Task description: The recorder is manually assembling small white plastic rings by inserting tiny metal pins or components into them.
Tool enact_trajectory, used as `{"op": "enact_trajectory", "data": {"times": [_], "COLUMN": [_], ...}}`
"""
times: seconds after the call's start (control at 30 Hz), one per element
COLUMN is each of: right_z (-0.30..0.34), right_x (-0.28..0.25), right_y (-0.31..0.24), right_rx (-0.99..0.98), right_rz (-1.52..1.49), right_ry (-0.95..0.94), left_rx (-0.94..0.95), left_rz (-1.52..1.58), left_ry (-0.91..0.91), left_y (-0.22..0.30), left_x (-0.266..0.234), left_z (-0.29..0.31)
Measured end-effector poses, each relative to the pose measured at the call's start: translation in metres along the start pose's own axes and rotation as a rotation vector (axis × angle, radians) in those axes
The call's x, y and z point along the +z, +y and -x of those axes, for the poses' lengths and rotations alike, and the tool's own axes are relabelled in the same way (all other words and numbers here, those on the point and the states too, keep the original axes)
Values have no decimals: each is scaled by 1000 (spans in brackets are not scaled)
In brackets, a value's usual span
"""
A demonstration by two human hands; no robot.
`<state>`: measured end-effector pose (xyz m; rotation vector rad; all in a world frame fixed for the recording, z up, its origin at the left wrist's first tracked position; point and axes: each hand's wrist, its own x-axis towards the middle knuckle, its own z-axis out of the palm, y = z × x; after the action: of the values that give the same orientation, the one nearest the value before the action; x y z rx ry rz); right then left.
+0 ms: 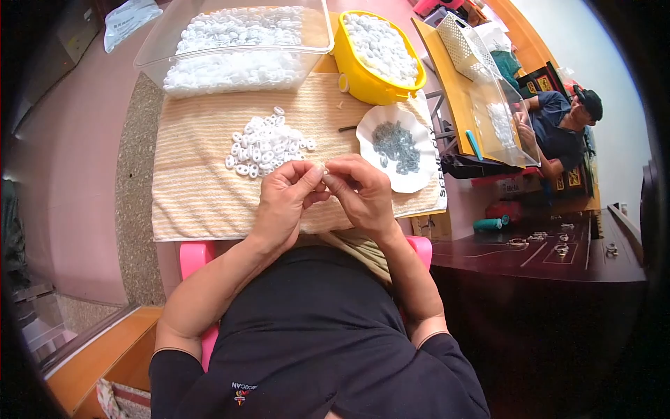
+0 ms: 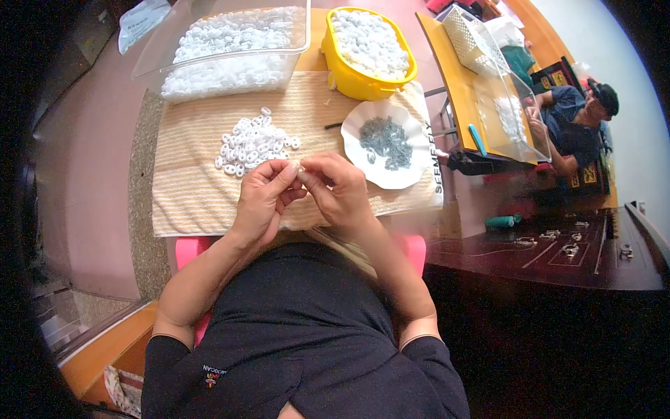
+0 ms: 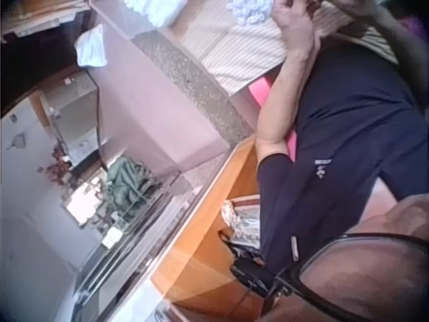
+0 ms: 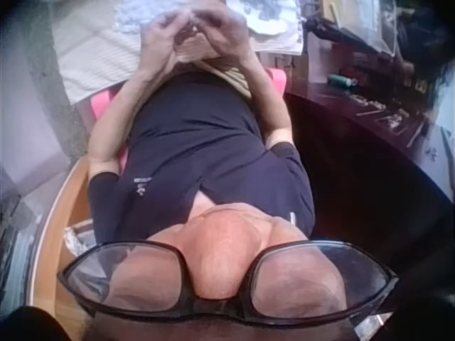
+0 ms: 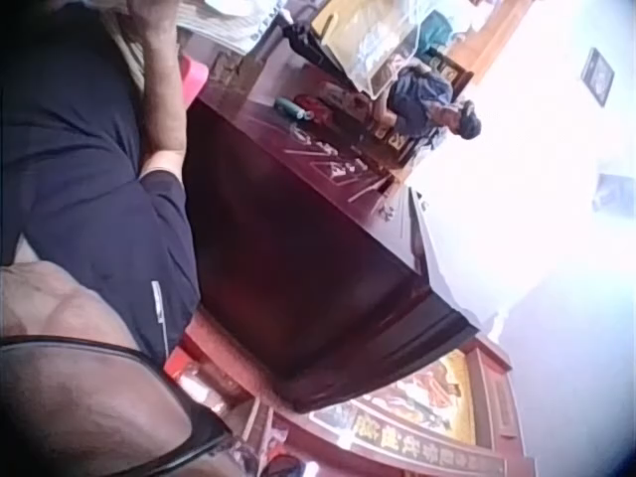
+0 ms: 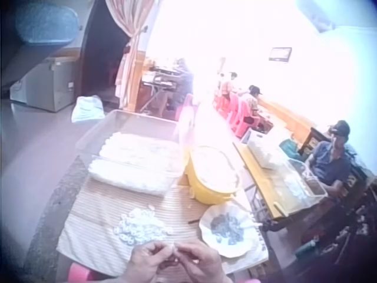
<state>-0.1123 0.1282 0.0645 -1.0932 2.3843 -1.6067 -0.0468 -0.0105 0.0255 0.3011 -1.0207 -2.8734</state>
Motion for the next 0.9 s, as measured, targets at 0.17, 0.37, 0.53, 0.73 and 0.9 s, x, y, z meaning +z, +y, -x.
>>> {"op": "enact_trajectory", "data": {"times": [0.17,0.37,0.53,0.73,0.9], "right_z": [0,-7,-14,-21,-26], "right_x": [-26,-75,-87,-87,-83], "right_y": [2,26,40,45,44], "right_rx": [-49,85,60,69,88], "right_rz": [245,631,837,940,981], "right_ry": [44,132,76,5,-88], "left_rx": [-31,-77,-92,-103,-108], "left_rz": [-3,1,-11,-23,-21], "left_ry": [42,24,26,33,21], "left_y": [0,5,4,4,4], "left_x": [1,5,6,6,6], "left_z": [-1,0,1,1,1]}}
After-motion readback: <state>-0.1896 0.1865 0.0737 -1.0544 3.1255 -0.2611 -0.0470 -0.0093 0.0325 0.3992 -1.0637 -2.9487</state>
